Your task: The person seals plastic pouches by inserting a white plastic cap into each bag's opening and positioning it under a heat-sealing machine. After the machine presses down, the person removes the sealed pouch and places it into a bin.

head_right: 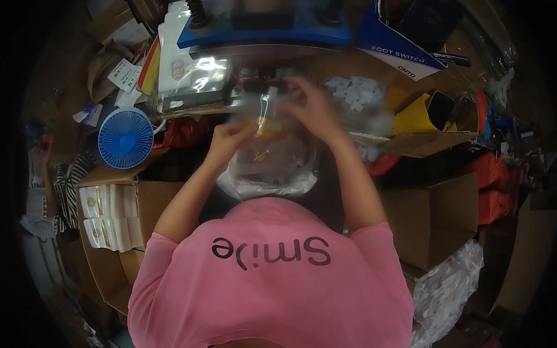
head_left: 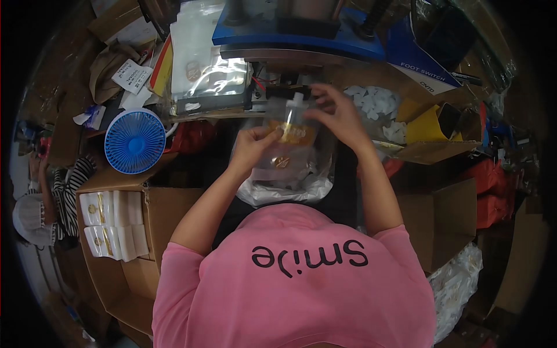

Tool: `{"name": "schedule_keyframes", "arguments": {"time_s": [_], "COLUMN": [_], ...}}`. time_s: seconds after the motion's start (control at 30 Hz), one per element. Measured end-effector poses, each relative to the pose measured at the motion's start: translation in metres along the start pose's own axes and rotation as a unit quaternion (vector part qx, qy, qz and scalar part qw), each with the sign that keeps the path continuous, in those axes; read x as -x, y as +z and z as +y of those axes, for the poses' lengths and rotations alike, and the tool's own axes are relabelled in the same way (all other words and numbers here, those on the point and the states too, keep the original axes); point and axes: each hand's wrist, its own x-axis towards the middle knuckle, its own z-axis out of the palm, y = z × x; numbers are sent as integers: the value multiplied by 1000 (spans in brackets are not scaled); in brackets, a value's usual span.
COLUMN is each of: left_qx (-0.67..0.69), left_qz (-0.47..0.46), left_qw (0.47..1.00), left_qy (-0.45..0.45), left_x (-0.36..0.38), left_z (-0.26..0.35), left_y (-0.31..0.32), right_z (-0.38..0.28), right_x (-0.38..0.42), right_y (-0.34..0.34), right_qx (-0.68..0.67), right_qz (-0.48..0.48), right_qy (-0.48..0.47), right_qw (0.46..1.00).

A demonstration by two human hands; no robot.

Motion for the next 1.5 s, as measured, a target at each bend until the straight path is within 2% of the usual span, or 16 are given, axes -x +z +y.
{"name": "schedule_keyframes", "arguments": {"time_s": [0.2, 0.27, 0.33, 0.4, 0.47, 0.5, 0.57, 0.6, 0.7, 0.83, 0.9, 0.97, 1.03, 1.17, 1.37, 1.5], "left_qx": [189, 193, 192, 25, -46, -158, -442, -555, -587, -528, -337, -290, -56, 3, -97, -77], "left_qz": [30, 45, 69, 23, 72, 104, 284, 287, 247, 268, 257, 261, 113, 10, 21, -31], "left_qw": [981, 980, 979, 999, 989, 956, 752, 731, 697, 723, 853, 862, 973, 992, 985, 990], "left_qy": [-17, -5, 8, 8, 123, 223, 398, 275, 330, 355, 304, 324, 193, 122, 141, 113], "left_x": [-22, -27, -28, -26, -40, -53, -65, -64, -33, -12, -10, 4, 24, 27, 19, 21], "left_z": [23, 20, 27, 36, 37, 37, 38, 28, 7, 2, 10, 21, 32, 11, -29, -21], "left_y": [17, 20, 15, 0, -28, -52, -83, -94, -99, -111, -114, -88, -56, -18, -6, -7], "right_z": [35, 68, 60, 53, 50, 49, 50, 51, 53, 55, 58, 59, 37, -13, -41, -26], "right_x": [-3, 3, 5, 7, 8, 8, 12, 15, 18, 29, 30, 31, 26, 22, 17, 12], "right_y": [-58, -58, -49, -40, -38, -37, -39, -39, -45, -63, -66, -68, -55, -27, 5, 13], "right_qx": [266, 384, 391, 391, 386, 377, 316, 308, 224, 159, 121, 98, 52, -66, 54, -96], "right_qz": [66, 78, 76, 67, 73, 71, 81, 80, 140, 192, 177, 184, 192, 127, -45, -84], "right_qy": [160, 21, 33, 46, -27, -30, 9, 5, 12, 41, 64, 38, 38, 116, 2, 70], "right_qw": [948, 920, 916, 917, 919, 923, 945, 948, 964, 968, 975, 977, 979, 983, 998, 989]}}
